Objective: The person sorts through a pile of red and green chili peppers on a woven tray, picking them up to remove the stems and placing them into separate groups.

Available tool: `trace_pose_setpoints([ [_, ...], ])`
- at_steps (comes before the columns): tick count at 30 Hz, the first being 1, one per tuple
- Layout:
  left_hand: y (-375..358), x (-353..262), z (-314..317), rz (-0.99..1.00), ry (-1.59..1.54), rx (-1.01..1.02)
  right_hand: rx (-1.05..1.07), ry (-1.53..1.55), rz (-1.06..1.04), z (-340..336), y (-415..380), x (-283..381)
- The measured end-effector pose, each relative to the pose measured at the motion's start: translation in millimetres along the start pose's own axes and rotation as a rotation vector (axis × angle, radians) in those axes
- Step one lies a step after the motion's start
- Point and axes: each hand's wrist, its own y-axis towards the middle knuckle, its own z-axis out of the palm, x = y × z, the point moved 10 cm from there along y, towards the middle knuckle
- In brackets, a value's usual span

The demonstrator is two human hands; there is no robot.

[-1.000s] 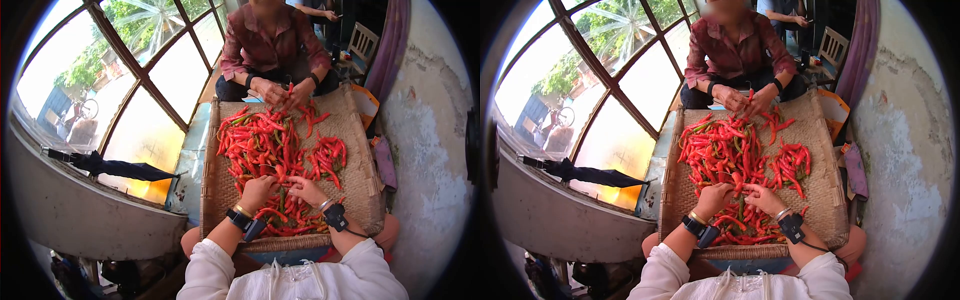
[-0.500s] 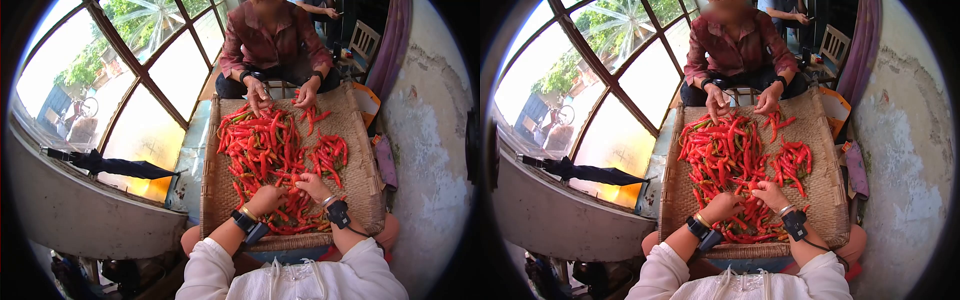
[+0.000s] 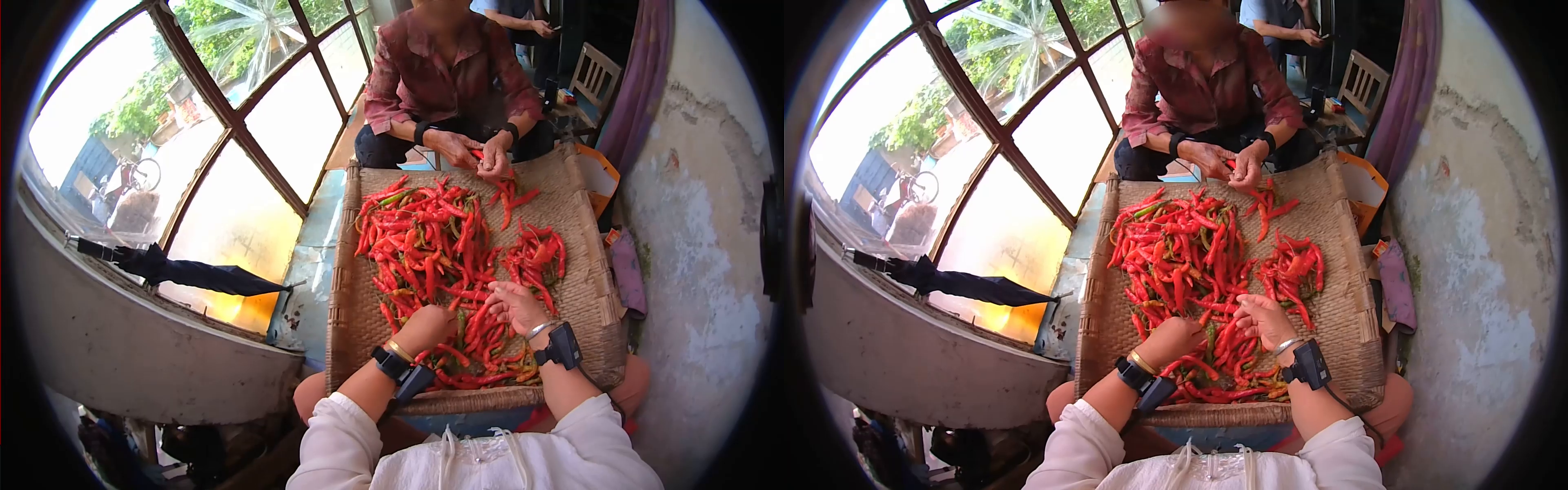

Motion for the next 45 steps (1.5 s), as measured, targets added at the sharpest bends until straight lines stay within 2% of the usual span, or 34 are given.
trace_pose_setpoints([
  [2,-1.3,11.6,-27.9,-0.160,-0.308,-0.179,0.108,-0.309,0.000,28.2,-3.9,-8.0],
  [3,-0.9,8.4,-30.5,-0.157,-0.306,-0.179,0.189,-0.477,-0.010,42.1,-7.0,-11.6],
  [4,-2.8,14.7,-31.3,-0.232,-0.499,-0.207,0.216,-0.596,0.027,51.3,-11.7,-15.3],
  [5,-5.3,21.8,-28.7,-0.308,-0.693,-0.233,0.254,-0.610,0.039,58.3,-14.4,-19.5],
  [6,-5.1,21.2,-26.9,-0.308,-0.692,-0.234,0.294,-0.626,0.051,63.2,-17.0,-24.4],
  [8,-4.6,20.8,-6.4,-0.359,-0.958,-0.154,0.308,-0.609,0.028,63.6,-13.3,-32.2],
  [9,-3.9,20.9,-4.6,-0.360,-0.957,-0.155,0.321,-0.592,0.004,64.8,-11.3,-33.0],
  [11,0.6,9.5,-15.0,-0.188,-0.872,-0.216,0.326,-0.586,-0.026,65.3,-10.8,-31.3],
  [12,1.9,10.7,-12.0,-0.190,-0.872,-0.215,0.332,-0.581,-0.055,67.3,-12.0,-27.8],
  [14,0.1,3.5,-32.8,-0.030,-0.627,-0.403,0.291,-0.632,-0.009,63.9,-16.1,-21.0],
  [15,-0.2,-0.4,-36.9,-0.031,-0.627,-0.402,0.250,-0.683,0.037,59.4,-16.3,-19.1],
  [16,0.5,2.1,-31.4,-0.131,-0.759,-0.330,0.251,-0.681,0.040,57.1,-14.4,-17.6],
  [17,0.3,5.5,-22.7,-0.231,-0.890,-0.256,0.223,-0.533,0.005,51.4,-11.5,-10.8],
  [18,-0.7,7.0,-23.6,-0.233,-0.890,-0.256,0.193,-0.385,-0.031,44.0,-8.6,-4.9],
  [20,2.0,-10.2,-17.2,-0.089,-0.456,-0.056,0.182,-0.287,-0.062,31.2,-5.2,2.7],
  [22,0.9,-9.8,-22.6,-0.103,-0.348,-0.091,0.076,-0.110,-0.098,11.5,-7.2,25.7],
  [26,-3.1,10.9,-17.3,-0.183,-0.127,-0.115,-0.199,0.365,-0.348,-54.0,-7.2,58.0],
  [28,-5.0,16.2,-18.6,-0.215,-0.058,-0.144,-0.365,0.464,-0.308,-70.1,-9.6,50.7],
  [29,-5.8,18.9,-14.1,-0.237,-0.011,-0.107,-0.364,0.462,-0.307,-68.5,-9.1,46.9],
  [31,-7.5,20.1,-10.2,-0.261,0.032,-0.069,-0.324,0.051,-0.227,-49.4,-6.7,34.7],
  [34,-10.0,25.2,-3.7,-0.318,0.161,0.005,-0.032,-0.545,-0.069,7.9,1.0,6.8],
  [36,-9.8,24.0,0.0,-0.236,0.202,0.015,0.140,-0.830,-0.071,32.8,1.3,-15.6],
  [37,-10.9,25.6,1.0,-0.235,0.203,0.017,0.180,-0.982,-0.172,44.9,-1.2,-16.6],
  [38,-11.6,21.8,3.2,-0.185,0.194,0.021,0.179,-0.981,-0.171,46.1,-1.1,-19.3],
  [39,-12.0,17.9,6.0,-0.137,0.183,0.024,0.208,-1.079,-0.257,53.2,-3.2,-17.2],
  [40,-12.4,21.0,10.5,-0.138,0.181,0.027,0.238,-1.176,-0.343,60.6,-6.3,-15.5],
  [42,-12.1,24.4,14.6,-0.123,0.239,0.008,0.236,-1.174,-0.350,61.1,-8.6,-14.4],
  [44,-11.2,26.2,15.7,-0.121,0.253,0.025,0.320,-1.307,-0.473,72.1,-14.7,-14.2],
  [45,-10.5,25.4,14.1,-0.120,0.268,0.040,0.322,-1.305,-0.472,72.4,-14.8,-16.0],
])
